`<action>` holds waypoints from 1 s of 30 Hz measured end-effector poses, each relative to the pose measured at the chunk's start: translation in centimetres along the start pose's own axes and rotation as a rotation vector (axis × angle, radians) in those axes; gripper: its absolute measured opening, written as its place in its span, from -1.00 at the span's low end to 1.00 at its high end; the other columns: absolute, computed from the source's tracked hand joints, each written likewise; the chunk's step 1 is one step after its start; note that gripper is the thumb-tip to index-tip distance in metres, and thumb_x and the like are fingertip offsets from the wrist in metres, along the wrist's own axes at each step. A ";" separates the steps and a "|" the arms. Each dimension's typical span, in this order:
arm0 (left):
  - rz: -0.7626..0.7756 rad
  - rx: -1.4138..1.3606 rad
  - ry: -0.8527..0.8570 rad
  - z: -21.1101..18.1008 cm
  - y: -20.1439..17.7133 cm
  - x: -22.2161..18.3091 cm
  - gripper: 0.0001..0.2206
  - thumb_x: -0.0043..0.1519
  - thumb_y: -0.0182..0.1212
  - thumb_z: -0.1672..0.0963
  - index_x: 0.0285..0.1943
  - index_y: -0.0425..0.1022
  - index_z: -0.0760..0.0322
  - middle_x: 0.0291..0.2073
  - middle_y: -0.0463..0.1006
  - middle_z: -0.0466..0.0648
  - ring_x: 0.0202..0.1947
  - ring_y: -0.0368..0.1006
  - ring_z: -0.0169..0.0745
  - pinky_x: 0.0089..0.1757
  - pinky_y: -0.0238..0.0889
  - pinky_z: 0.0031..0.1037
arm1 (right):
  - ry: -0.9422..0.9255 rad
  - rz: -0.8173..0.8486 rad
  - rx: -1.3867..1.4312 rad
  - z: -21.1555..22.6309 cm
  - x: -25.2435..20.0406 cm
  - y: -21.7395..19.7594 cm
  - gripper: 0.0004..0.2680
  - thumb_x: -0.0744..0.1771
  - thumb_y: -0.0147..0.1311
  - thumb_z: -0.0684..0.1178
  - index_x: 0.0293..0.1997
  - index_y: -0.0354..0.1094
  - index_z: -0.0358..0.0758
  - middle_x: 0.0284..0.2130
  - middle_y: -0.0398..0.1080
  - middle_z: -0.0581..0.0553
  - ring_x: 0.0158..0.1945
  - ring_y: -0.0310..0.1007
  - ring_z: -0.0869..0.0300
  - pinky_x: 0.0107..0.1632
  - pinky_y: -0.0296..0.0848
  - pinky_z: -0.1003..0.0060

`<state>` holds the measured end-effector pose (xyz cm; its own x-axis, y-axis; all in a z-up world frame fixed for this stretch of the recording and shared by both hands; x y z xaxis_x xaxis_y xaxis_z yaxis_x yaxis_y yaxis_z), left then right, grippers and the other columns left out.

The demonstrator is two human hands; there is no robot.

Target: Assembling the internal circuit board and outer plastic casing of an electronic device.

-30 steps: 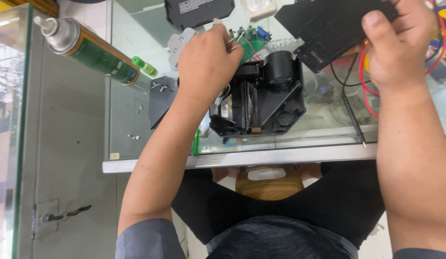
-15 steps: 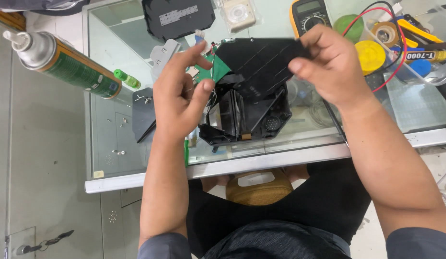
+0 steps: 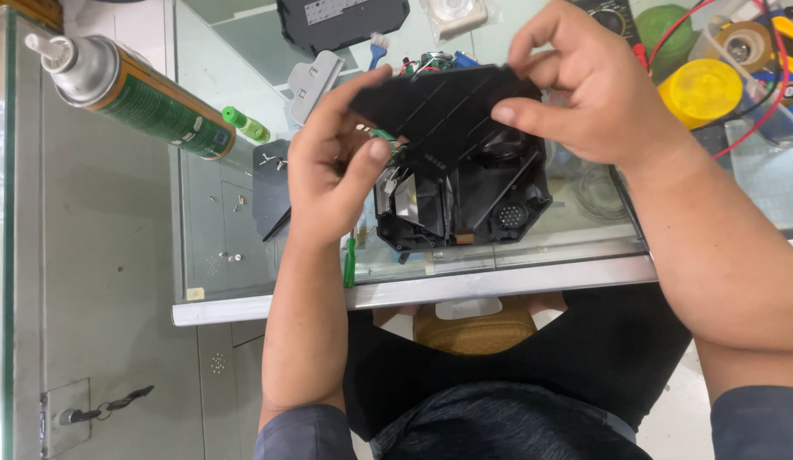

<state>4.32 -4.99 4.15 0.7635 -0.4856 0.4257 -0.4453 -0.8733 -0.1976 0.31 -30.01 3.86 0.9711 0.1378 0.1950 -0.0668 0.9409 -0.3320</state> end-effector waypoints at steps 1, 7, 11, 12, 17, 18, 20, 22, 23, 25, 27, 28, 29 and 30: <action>-0.002 0.004 -0.006 0.4 0.1 -0.1 -0.55 0.42 0.11 -0.03 0.42 0.35 0.24 -0.49 0.14 -0.26 -0.52 -0.02 -0.53 -0.38 -0.14 -0.60 | 0.002 0.005 0.006 -0.7 -0.1 0.3 -0.76 0.39 0.18 -0.15 0.02 0.08 -0.16 -0.43 0.32 0.04 -0.43 0.08 0.47 -0.41 -0.03 0.59; -0.044 0.229 0.033 0.1 0.0 0.2 -0.82 0.36 0.20 0.07 -0.20 0.36 0.22 -0.60 0.17 -0.26 -0.54 0.01 -0.44 -0.41 -0.03 -0.54 | -0.209 0.020 0.046 -0.5 -0.4 0.8 -0.78 0.39 0.17 -0.23 0.06 0.13 -0.27 -0.41 0.34 -0.03 -0.32 0.33 0.35 -0.08 0.25 0.47; -0.042 0.158 0.171 -1.0 -0.3 0.2 -0.85 0.35 0.21 0.11 -0.06 0.43 0.30 -0.42 0.36 -0.07 -0.43 0.26 -0.22 -0.30 0.20 -0.43 | -0.386 0.028 -0.042 0.6 -0.5 0.8 -0.88 0.38 0.13 -0.27 -0.02 0.33 -0.43 -0.23 0.49 -0.23 -0.16 0.48 0.12 -0.01 0.44 0.30; 0.032 0.099 0.365 -2.0 0.1 0.2 -0.90 0.37 0.20 0.18 -0.06 0.48 0.37 -0.27 0.57 0.13 -0.32 0.51 0.00 -0.20 0.41 -0.33 | -0.541 0.035 -0.020 1.4 -0.7 0.7 -0.91 0.36 0.13 -0.35 -0.08 0.34 -0.49 -0.20 0.47 -0.36 -0.15 0.48 -0.03 -0.06 0.48 0.23; -0.009 0.365 0.410 -2.5 -0.2 -1.2 -0.69 0.18 0.07 0.29 0.05 0.59 0.24 -0.30 0.48 -0.02 -0.38 0.33 -0.19 -0.32 0.23 -0.46 | -0.762 -0.058 -0.229 1.3 -1.4 -1.0 -0.92 0.36 0.20 -0.24 -0.13 0.52 -0.46 -0.28 0.33 -0.34 -0.27 0.28 0.01 -0.18 0.24 0.18; -0.025 0.475 0.365 -2.8 -0.1 -1.5 -0.66 0.18 0.07 0.32 0.08 0.59 0.22 -0.32 0.60 -0.03 -0.44 0.32 -0.22 -0.36 0.22 -0.50 | -0.843 -0.072 -0.309 1.7 -1.6 -1.2 -0.94 0.37 0.22 -0.26 -0.14 0.55 -0.47 -0.40 0.31 -0.30 -0.43 0.20 0.04 -0.32 0.12 0.18; 0.035 0.393 0.251 -3.6 0.2 -2.3 -0.68 0.22 0.07 0.27 0.13 0.57 0.24 -0.18 0.59 0.03 -0.44 0.32 -0.28 -0.39 0.20 -0.56 | -0.874 -0.057 -0.413 2.0 -1.5 -1.4 -0.96 0.39 0.23 -0.28 -0.13 0.58 -0.44 -0.40 0.34 -0.29 -0.42 0.22 -0.01 -0.30 0.16 0.12; 0.096 0.312 0.136 -3.7 0.4 -3.3 -0.68 0.26 0.06 0.23 0.19 0.54 0.26 -0.04 0.59 0.09 -0.44 0.33 -0.33 -0.42 0.19 -0.63 | -0.903 -0.043 -0.515 2.5 -1.6 -1.2 -0.96 0.41 0.24 -0.31 -0.12 0.61 -0.42 -0.40 0.37 -0.27 -0.41 0.24 -0.06 -0.28 0.20 0.05; 0.103 0.248 0.101 -3.6 0.4 -4.0 -0.67 0.36 0.01 0.09 0.23 0.50 0.30 -0.34 0.39 -0.06 -0.35 0.37 -0.27 -0.20 0.28 -0.45 | -0.879 0.000 -0.536 2.7 -1.5 -1.0 -0.97 0.41 0.27 -0.30 -0.11 0.62 -0.39 -0.38 0.39 -0.24 -0.40 0.27 -0.04 -0.28 0.25 0.10; 0.115 0.184 0.065 -3.2 0.6 -4.9 -0.56 0.45 -0.04 -0.06 0.28 0.45 0.34 -0.64 0.18 -0.21 -0.25 0.40 -0.20 0.03 0.38 -0.29 | -0.850 0.039 -0.557 2.8 -1.4 -0.9 -0.96 0.40 0.30 -0.29 -0.09 0.62 -0.35 -0.37 0.41 -0.21 -0.39 0.31 -0.02 -0.28 0.30 0.14; 0.053 0.320 -0.153 -2.0 0.6 -6.2 -0.68 0.34 0.19 0.02 0.19 0.56 0.23 0.01 0.62 0.01 -0.53 0.18 -0.43 -0.36 0.20 -0.64 | -0.856 0.150 -0.781 2.0 -1.4 -0.3 -0.85 0.39 0.36 -0.21 0.04 0.62 -0.08 -0.31 0.48 -0.05 -0.33 0.46 0.13 -0.36 0.34 0.29; 0.052 0.320 -0.153 -1.6 0.5 -6.6 -0.68 0.34 0.19 0.02 0.19 0.56 0.23 0.01 0.62 0.01 -0.53 0.18 -0.43 -0.36 0.20 -0.64 | -0.855 0.151 -0.781 2.2 -1.4 -0.3 -0.85 0.39 0.36 -0.21 0.04 0.62 -0.08 -0.31 0.48 -0.05 -0.33 0.46 0.13 -0.36 0.34 0.29; 0.077 0.374 -0.121 -1.4 0.5 -7.0 -0.65 0.31 0.25 0.02 0.21 0.54 0.22 -0.01 0.59 -0.02 -0.49 0.20 -0.39 -0.37 0.20 -0.62 | -0.739 0.232 -0.715 2.0 -1.2 -0.2 -0.83 0.33 0.34 -0.11 0.01 0.61 -0.14 -0.26 0.52 -0.07 -0.23 0.50 0.09 -0.21 0.43 0.24; 0.104 0.426 -0.087 -1.1 0.7 -7.4 -0.62 0.28 0.32 0.02 0.23 0.52 0.22 -0.04 0.56 -0.06 -0.45 0.23 -0.36 -0.38 0.20 -0.60 | -0.620 0.310 -0.649 1.8 -1.0 -0.2 -0.77 0.28 0.32 -0.01 -0.01 0.59 -0.20 -0.22 0.56 -0.10 -0.13 0.53 0.04 -0.07 0.53 0.18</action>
<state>-2.17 -1.97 1.88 0.7698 -0.5570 0.3118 -0.3031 -0.7488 -0.5894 -1.09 -29.78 5.35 0.6243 0.6677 0.4054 0.0202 0.5050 -0.8629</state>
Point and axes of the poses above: each hand's wrist, its own x-axis towards the middle knuckle, its own y-axis out of the palm, z = x × y, the point moved 5 cm from there along x, towards the middle knuckle
